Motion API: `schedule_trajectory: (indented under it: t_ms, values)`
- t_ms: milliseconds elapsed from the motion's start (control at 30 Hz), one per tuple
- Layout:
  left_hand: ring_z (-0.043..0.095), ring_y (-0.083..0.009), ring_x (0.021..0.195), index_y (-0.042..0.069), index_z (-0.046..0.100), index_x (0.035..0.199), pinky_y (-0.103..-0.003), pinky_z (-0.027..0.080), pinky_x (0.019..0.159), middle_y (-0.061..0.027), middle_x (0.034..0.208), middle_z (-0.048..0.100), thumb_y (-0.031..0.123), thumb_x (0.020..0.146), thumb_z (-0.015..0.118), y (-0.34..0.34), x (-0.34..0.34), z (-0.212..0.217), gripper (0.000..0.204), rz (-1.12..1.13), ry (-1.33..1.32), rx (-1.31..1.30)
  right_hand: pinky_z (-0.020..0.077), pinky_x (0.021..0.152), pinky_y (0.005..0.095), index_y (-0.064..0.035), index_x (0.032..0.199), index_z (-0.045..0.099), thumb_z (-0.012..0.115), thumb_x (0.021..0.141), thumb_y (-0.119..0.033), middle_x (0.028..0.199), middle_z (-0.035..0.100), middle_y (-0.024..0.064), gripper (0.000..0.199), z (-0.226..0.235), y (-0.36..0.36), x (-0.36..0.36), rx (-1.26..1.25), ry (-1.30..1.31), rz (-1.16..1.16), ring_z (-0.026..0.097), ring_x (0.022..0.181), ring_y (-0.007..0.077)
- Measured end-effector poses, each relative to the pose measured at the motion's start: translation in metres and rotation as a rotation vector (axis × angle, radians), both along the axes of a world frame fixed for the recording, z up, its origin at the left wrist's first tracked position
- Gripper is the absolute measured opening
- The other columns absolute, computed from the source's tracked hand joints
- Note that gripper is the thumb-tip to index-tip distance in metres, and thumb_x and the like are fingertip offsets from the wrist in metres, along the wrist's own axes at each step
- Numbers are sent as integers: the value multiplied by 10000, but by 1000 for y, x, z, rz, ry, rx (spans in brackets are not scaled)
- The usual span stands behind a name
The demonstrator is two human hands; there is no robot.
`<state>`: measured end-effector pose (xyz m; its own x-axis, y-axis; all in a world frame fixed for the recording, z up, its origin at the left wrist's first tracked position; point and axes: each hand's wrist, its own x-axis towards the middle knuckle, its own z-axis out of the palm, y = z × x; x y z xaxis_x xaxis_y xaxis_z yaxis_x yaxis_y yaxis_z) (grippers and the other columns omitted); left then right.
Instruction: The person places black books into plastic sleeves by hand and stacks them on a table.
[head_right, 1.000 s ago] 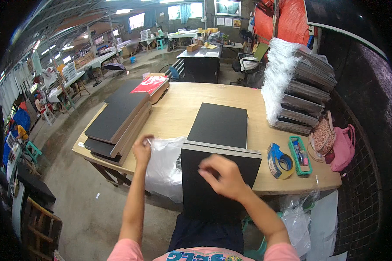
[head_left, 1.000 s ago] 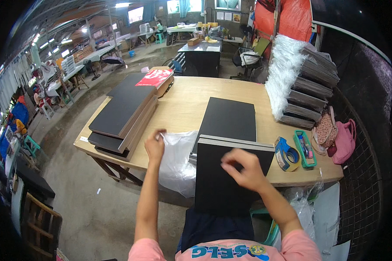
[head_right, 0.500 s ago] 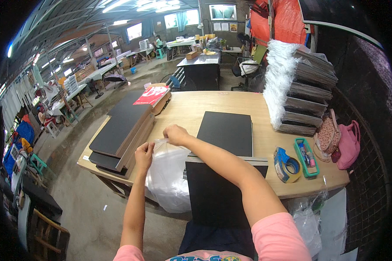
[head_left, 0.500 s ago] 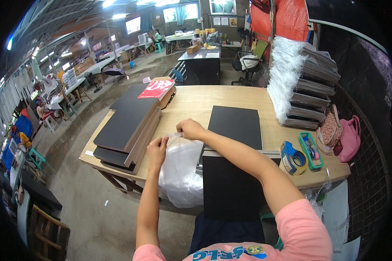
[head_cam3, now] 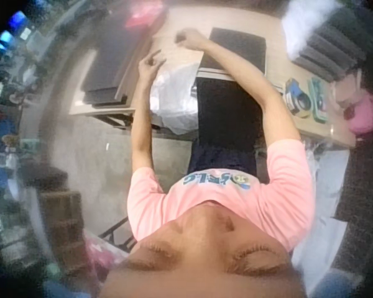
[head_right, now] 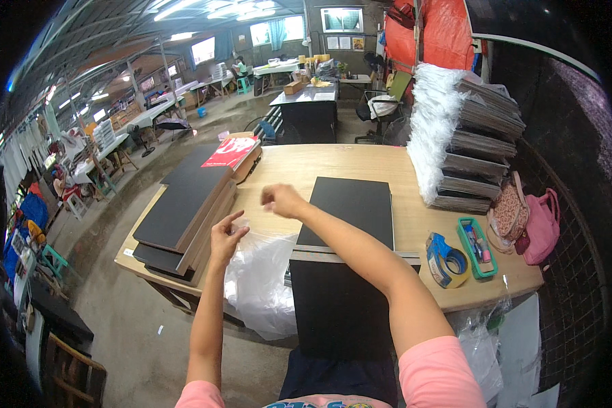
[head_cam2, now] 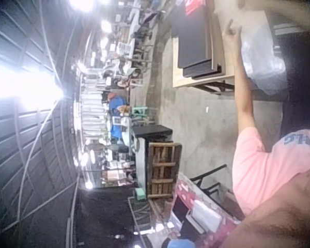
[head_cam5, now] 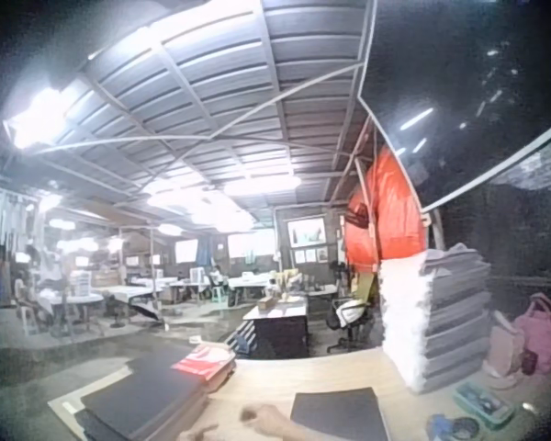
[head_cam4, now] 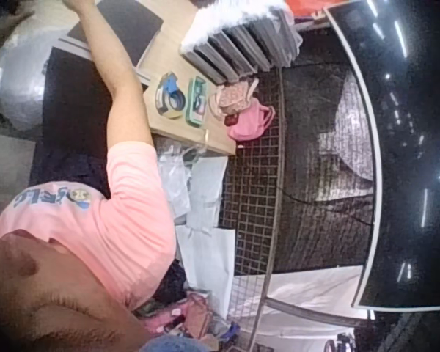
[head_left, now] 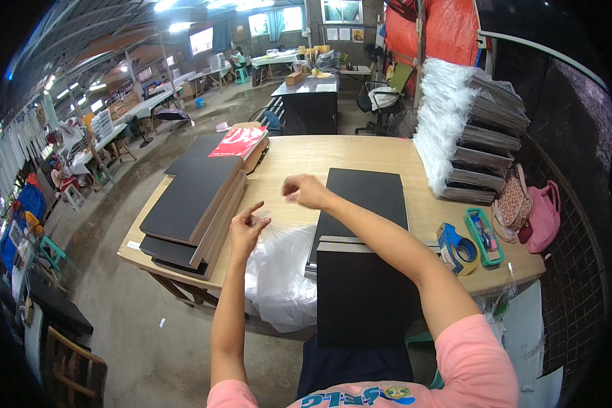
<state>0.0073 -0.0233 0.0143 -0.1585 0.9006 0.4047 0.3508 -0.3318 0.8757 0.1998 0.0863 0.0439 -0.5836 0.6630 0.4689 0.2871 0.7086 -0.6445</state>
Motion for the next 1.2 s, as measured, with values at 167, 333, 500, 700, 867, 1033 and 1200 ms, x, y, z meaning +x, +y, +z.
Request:
schedule_trajectory:
  t_ms: [167,333,500,700,867,1033,1200]
  values:
    - [437,-43,594,1,666,1025,-209,369,530,32,707,545,59,726,749,4,9,0,316,-61,-209,64,502,655,370,-8,744,632,735,641,-89,721,647,149,167,-10,-11,-27,90,-273,-25,638,690,275]
    - [499,-80,677,-30,655,913,-225,394,608,-9,684,543,151,757,745,4,-8,-9,255,149,254,-113,482,630,389,-9,740,600,655,671,-30,722,634,160,90,-13,-7,-15,221,-148,-87,631,697,295]
    - [509,-108,774,48,632,895,-273,403,655,-19,801,574,289,883,609,3,6,-54,243,-721,-503,-768,467,661,391,-23,800,559,629,702,-55,766,613,164,125,-17,-3,-19,202,-252,13,598,753,344]
    - [548,-166,779,21,619,907,-314,421,692,-52,860,620,373,894,575,-125,-49,28,355,-1378,26,-428,480,755,311,7,996,617,660,851,-234,844,676,117,285,45,-151,-26,-667,-657,1404,626,807,172]
    - [596,-254,957,7,529,1129,-374,475,861,-120,1042,616,380,858,600,-188,-78,-25,467,-775,-456,-145,388,886,425,-48,833,692,691,811,-318,848,672,84,270,75,-218,82,-192,-159,1364,586,919,271]
    - [604,-271,919,-6,586,1077,-432,468,836,-169,1014,624,232,823,641,-170,41,26,352,-1494,137,-159,454,815,518,-2,819,675,654,803,-107,704,663,165,109,27,-241,192,-824,717,967,665,751,324]
    - [597,-288,875,60,638,964,-446,461,830,-142,867,626,561,897,417,-201,86,40,551,-1677,-1232,-38,476,440,342,61,928,646,591,877,-286,844,633,252,355,-47,-294,214,-1161,315,1338,655,678,318]
